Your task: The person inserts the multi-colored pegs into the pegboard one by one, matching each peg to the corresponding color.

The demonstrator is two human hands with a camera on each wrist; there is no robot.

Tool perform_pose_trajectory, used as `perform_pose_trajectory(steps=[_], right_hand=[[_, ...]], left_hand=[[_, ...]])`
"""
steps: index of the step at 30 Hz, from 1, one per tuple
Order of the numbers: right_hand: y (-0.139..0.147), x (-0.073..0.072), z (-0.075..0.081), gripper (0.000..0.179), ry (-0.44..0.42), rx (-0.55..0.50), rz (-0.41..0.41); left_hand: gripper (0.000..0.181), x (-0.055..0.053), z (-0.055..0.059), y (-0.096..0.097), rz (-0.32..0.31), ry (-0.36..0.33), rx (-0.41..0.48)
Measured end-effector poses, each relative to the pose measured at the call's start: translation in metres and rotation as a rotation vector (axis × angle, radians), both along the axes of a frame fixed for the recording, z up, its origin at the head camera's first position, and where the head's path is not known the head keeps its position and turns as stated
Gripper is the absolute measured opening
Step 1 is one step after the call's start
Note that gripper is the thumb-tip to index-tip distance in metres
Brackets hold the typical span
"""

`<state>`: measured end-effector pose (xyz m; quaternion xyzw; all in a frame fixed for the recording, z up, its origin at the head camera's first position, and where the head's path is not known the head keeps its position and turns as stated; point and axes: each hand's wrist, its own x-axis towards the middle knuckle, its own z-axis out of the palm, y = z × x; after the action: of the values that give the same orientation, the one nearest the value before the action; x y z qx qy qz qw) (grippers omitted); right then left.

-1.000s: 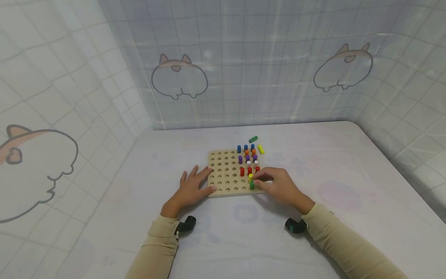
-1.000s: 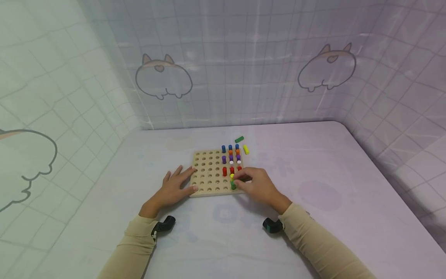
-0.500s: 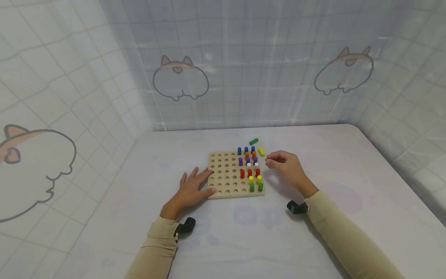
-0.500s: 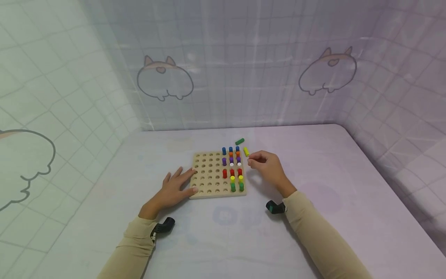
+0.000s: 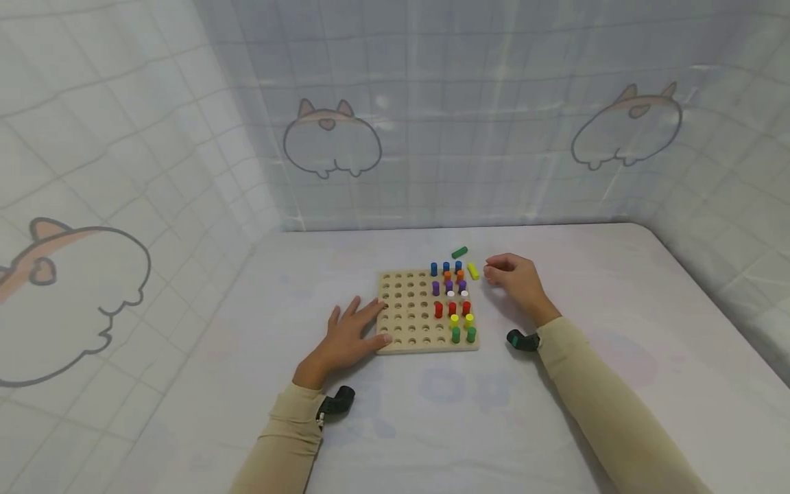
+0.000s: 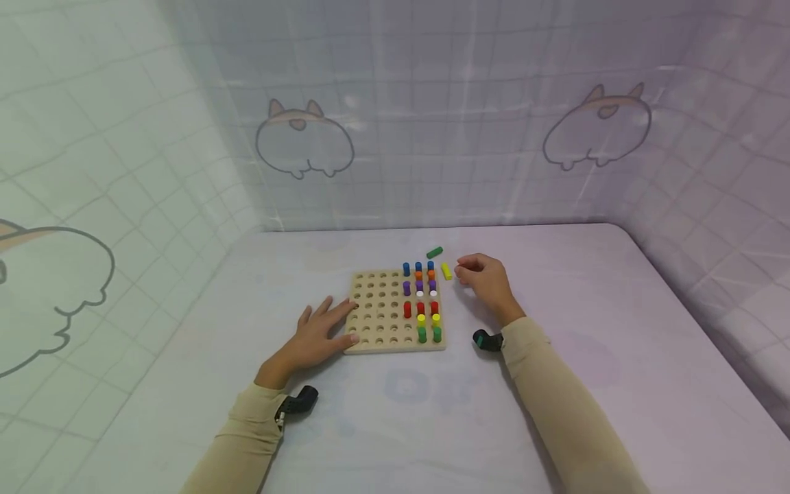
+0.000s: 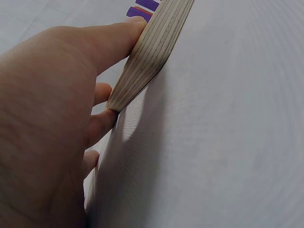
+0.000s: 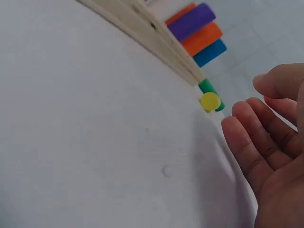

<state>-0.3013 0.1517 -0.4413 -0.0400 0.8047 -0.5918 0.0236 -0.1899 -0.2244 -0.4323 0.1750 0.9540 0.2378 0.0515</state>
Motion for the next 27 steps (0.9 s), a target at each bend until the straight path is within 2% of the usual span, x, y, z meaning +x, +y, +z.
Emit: perform_pose_trajectory(steps=[7, 11, 19, 27], right_hand=[[-0.011, -0.009, -0.005, 0.037, -0.059, 0.063, 0.003], [-0.018, -0.013, -0.003, 0.036, -0.043, 0.151, 0.014], [-0.028, -0.021, 0.001, 0.032, 0.008, 0.31, -0.023], [-0.033, -0.018, 0.004, 0.026, 0.037, 0.384, -0.009]], left_hand=[[0.081, 0.001, -0.005, -0.001, 0.011, -0.012, -0.009], [0.081, 0.002, -0.005, -0.001, 0.014, -0.018, -0.007], [0.08, 0.0, -0.002, 0.001, 0.016, -0.004, -0.01], [0.08, -0.002, -0.003, 0.001, 0.02, 0.0, -0.01]])
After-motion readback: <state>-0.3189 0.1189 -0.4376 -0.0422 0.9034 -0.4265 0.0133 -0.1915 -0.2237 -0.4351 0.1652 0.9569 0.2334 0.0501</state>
